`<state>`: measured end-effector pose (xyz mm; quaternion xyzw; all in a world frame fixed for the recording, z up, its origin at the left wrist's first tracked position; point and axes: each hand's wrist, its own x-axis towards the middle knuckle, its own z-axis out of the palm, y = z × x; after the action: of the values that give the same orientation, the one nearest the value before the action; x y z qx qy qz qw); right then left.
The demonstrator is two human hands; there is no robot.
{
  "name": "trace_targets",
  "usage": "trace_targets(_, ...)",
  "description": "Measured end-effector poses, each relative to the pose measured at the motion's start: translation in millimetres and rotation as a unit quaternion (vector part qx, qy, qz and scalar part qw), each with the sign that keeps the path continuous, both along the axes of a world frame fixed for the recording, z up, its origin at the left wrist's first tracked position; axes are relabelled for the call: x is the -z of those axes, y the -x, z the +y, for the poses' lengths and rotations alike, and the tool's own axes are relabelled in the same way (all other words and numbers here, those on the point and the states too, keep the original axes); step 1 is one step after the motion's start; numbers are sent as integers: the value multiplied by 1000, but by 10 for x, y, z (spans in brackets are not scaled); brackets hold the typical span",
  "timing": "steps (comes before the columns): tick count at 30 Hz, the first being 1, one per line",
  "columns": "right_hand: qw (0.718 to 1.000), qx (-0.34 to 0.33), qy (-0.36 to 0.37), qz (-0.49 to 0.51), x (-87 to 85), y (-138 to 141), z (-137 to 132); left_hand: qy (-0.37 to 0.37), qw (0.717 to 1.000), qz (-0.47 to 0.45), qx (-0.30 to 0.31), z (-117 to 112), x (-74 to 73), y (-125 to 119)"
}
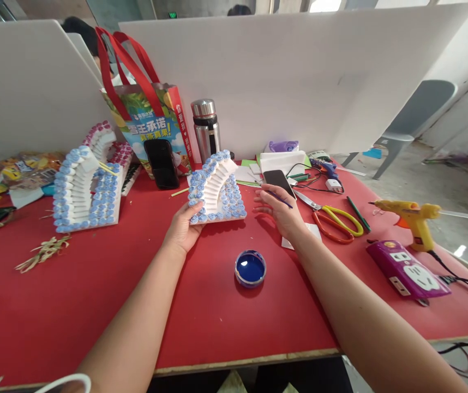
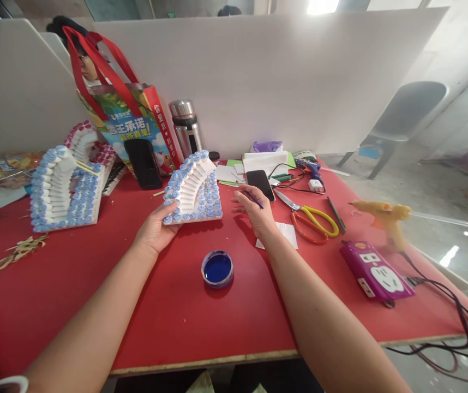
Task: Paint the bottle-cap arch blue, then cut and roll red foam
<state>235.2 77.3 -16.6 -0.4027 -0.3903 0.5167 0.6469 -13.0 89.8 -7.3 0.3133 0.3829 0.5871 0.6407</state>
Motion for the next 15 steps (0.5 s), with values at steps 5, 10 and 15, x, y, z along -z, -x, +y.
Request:
trace_targets(5, 1000, 9, 6, -18, 14, -4, 8, 39, 997, 55, -29, -5, 10, 13)
trace_targets(10, 1000, 20, 9, -19, -13, -11, -2, 12, 973, 145, -181, 51, 70, 47)
trace_targets(15, 1000, 21, -13, -16, -3, -12, -12, -96, 939, 192, -270, -32, -18, -6)
